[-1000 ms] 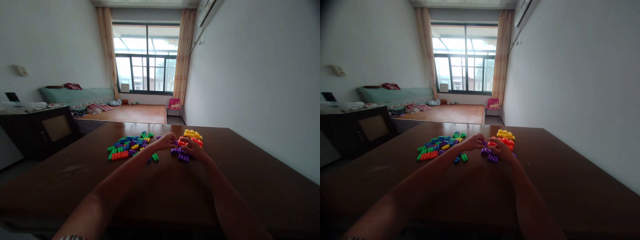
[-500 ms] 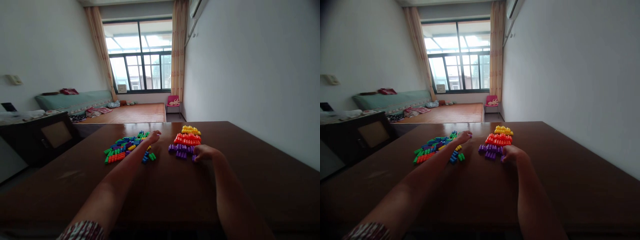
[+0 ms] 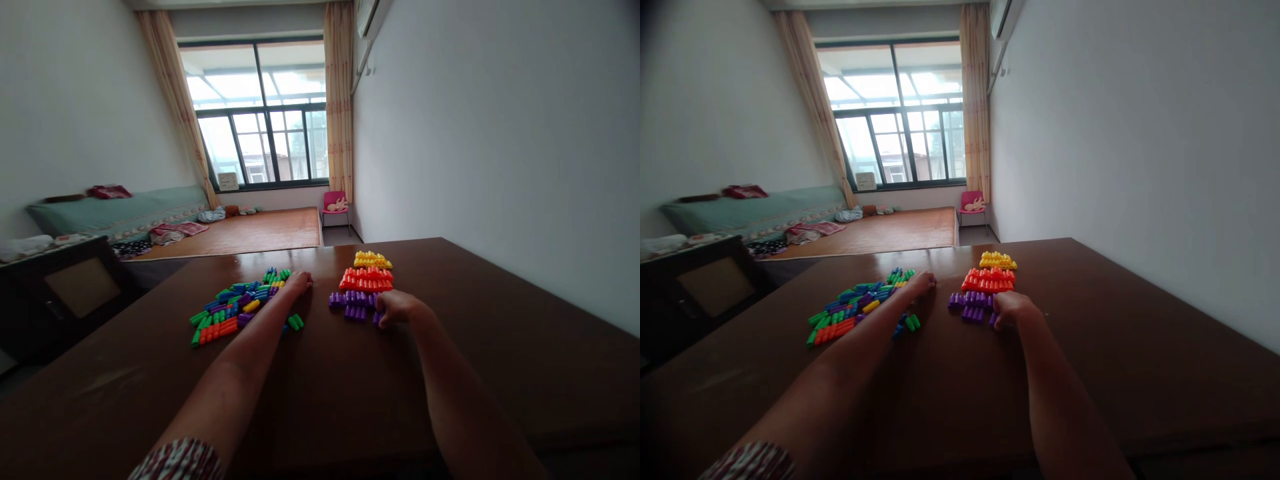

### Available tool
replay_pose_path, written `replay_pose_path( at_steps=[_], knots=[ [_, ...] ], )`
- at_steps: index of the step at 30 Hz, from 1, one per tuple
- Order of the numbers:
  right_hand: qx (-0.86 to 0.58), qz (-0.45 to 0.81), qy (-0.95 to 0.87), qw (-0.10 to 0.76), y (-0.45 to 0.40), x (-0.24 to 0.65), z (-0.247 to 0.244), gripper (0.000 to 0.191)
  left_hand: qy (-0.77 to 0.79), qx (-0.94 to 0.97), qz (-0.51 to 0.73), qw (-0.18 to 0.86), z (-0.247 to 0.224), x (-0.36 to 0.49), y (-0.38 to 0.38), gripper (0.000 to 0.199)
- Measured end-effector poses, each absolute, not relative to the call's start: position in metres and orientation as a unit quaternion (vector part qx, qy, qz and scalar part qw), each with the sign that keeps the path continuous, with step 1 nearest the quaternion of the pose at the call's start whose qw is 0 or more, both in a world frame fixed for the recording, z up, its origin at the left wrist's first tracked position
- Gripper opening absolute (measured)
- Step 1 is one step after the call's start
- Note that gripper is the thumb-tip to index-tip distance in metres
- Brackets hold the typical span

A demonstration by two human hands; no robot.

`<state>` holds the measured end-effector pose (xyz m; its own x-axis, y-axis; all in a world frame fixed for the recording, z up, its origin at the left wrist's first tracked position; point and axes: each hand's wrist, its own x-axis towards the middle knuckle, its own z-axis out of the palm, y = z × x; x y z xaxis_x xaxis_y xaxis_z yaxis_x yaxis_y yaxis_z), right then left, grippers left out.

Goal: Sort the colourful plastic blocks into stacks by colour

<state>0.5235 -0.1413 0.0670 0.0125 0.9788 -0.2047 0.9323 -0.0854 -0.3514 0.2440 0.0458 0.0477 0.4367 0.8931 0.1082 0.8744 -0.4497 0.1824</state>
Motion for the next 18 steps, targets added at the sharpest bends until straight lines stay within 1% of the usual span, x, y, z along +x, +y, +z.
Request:
replay_pose_path(
  at_steps=[3,4,7,9,13,18],
  knots=[
    [-0.702,0.211,-0.677,0.069,-0.137,0.525,0.061,0.041,0.518,0.846,0.115,0.056,0.053,0.242,0.032,0.005],
    [-0.698,0.215,-0.679,0.071,-0.136,0.526,0.058,0.041,0.513,0.847,0.125,0.059,0.056,0.242,0.026,0.006],
    [-0.692,0.219,-0.684,0.076,-0.132,0.529,0.054,0.042,0.483,0.859,0.155,0.073,0.066,0.245,-0.001,0.022],
    [-0.689,0.211,-0.689,0.076,-0.132,0.53,0.054,0.042,0.424,0.883,0.18,0.091,0.071,0.253,-0.023,0.028],
    [-0.682,0.199,-0.7,0.069,-0.134,0.529,0.057,0.043,0.241,0.938,0.223,0.111,0.072,0.276,-0.071,0.024],
    [-0.679,0.215,-0.697,0.085,-0.137,0.525,0.063,0.041,0.165,0.95,0.238,0.119,0.062,0.299,-0.099,0.024]
  ],
)
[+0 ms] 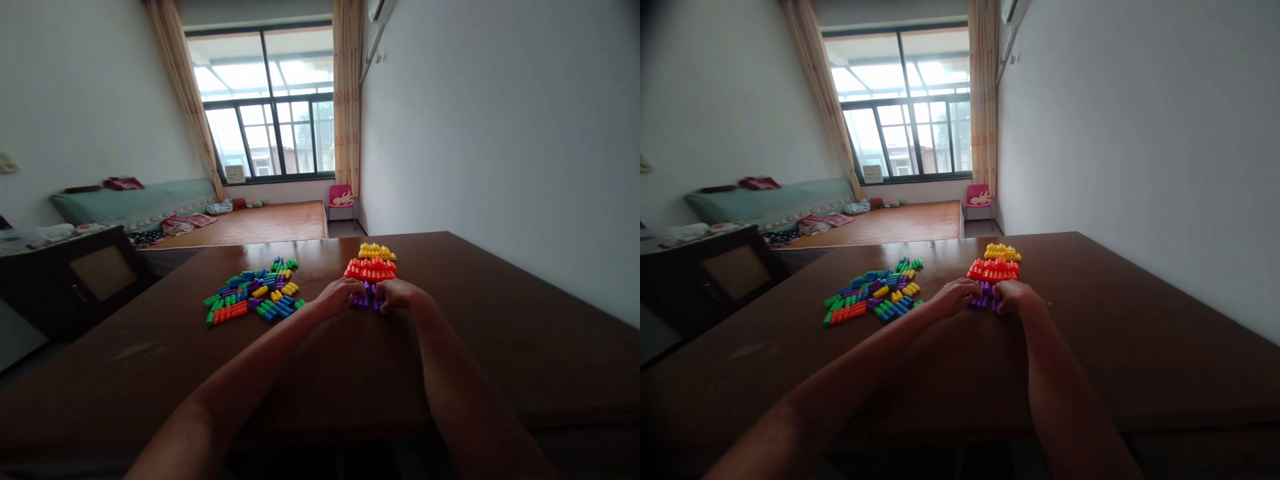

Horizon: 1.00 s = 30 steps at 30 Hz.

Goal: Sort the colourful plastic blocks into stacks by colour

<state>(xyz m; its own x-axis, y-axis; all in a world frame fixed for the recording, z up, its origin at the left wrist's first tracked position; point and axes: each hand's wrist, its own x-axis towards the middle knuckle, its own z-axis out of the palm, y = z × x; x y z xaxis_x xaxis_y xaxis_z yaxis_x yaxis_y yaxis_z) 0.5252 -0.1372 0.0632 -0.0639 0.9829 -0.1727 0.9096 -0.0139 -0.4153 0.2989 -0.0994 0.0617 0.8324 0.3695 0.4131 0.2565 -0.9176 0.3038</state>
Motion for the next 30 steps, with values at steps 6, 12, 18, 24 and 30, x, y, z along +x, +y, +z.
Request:
replay_pose_path(
  at_steps=[6,12,18,24,30],
  knots=[
    [-0.683,0.197,-0.699,0.073,-0.137,0.523,0.066,0.041,0.12,0.948,0.254,0.152,0.042,0.31,-0.093,0.031],
    [-0.696,0.162,-0.696,0.072,-0.132,0.529,0.06,0.044,0.134,0.945,0.237,0.181,0.034,0.31,-0.101,0.039],
    [-0.697,0.153,-0.699,0.049,-0.134,0.529,0.063,0.044,0.143,0.948,0.243,0.149,0.038,0.313,-0.105,0.03],
    [-0.7,0.147,-0.697,0.051,-0.136,0.526,0.065,0.045,0.162,0.953,0.23,0.114,0.034,0.314,-0.108,0.025],
    [-0.693,0.141,-0.705,0.051,-0.137,0.525,0.062,0.043,0.223,0.95,0.214,0.046,0.03,0.32,-0.118,0.021]
  ],
)
